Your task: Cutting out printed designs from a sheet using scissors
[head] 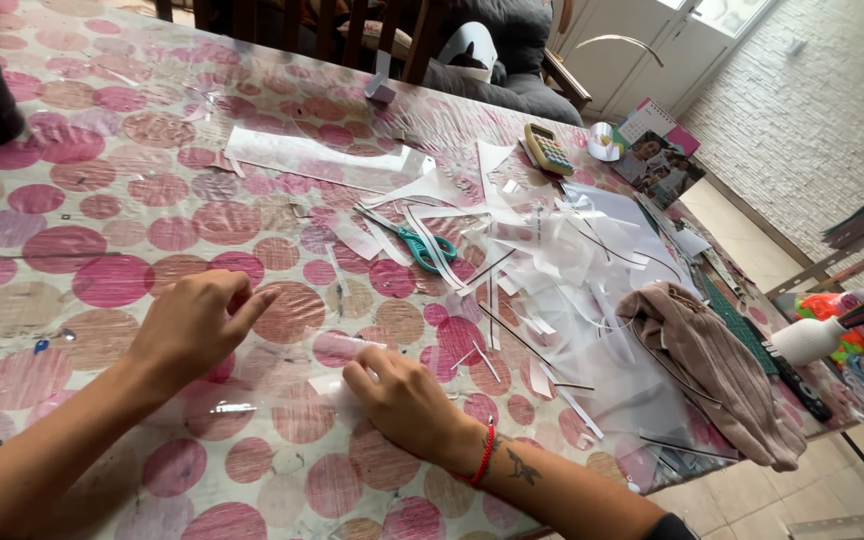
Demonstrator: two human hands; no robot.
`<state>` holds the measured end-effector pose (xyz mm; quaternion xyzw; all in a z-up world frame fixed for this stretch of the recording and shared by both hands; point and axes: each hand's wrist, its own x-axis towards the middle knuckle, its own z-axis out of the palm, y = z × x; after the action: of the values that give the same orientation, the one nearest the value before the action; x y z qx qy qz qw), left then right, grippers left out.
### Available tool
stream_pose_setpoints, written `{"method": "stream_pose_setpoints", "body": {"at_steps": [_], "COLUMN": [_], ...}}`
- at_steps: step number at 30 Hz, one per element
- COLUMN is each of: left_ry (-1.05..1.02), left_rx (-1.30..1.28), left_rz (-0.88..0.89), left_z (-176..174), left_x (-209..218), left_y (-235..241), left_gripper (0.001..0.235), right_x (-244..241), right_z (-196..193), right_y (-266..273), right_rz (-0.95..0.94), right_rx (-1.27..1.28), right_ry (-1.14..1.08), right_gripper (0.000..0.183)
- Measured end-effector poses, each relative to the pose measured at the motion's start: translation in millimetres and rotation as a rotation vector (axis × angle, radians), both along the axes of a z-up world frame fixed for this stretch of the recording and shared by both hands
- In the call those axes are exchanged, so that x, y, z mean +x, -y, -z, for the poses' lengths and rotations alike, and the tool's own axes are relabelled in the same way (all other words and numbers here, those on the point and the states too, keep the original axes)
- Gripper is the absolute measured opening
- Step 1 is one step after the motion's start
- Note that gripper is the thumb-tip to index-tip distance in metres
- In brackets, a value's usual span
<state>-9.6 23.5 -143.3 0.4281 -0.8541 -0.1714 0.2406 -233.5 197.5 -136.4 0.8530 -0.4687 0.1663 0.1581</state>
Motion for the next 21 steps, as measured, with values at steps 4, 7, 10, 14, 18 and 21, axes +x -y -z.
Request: {"method": "stream_pose_setpoints", "body": {"at_steps": [4,7,10,14,18,21], "left_ry": [-0.074,-0.052,-0.023,-0.032,-0.046,-0.017], "left_rx": [-0.026,-0.041,-0.026,-0.002,0.027,-0.018], "left_rz": [0.013,-0.007,0.015,0.025,0.056,0.056], "left_z": [16.7,31.2,26.2,19.9,16.8,27.2], "left_x": [-3.3,-5.2,-3.8,-2.7,-3.2,-5.0], "left_y": [6.1,13.7,8.8,4.6,0.5,5.1], "left_gripper": [0.048,0.039,0.039,0.042,0.043,0.042], "right_x": [-1.5,-1.0,-0.3,-3.0,-3.8,-8.5], "right_z": [2.3,5.0,4.1,7.3,5.1,3.3], "right_y": [-2.4,-1.2,-1.2,0.3,2.4,5.0], "right_rz": [-0.016,0.037,0.058,0.006,-0.027,-0.081], "right_rx": [0.004,0.069,0.117,0.090,0.120,0.145], "right_ry": [-0.026,-0.036,0.015,0.027,0.067,0.094], "right_gripper": [0.015,0.013,0.015,0.019,0.021,0.022]}}
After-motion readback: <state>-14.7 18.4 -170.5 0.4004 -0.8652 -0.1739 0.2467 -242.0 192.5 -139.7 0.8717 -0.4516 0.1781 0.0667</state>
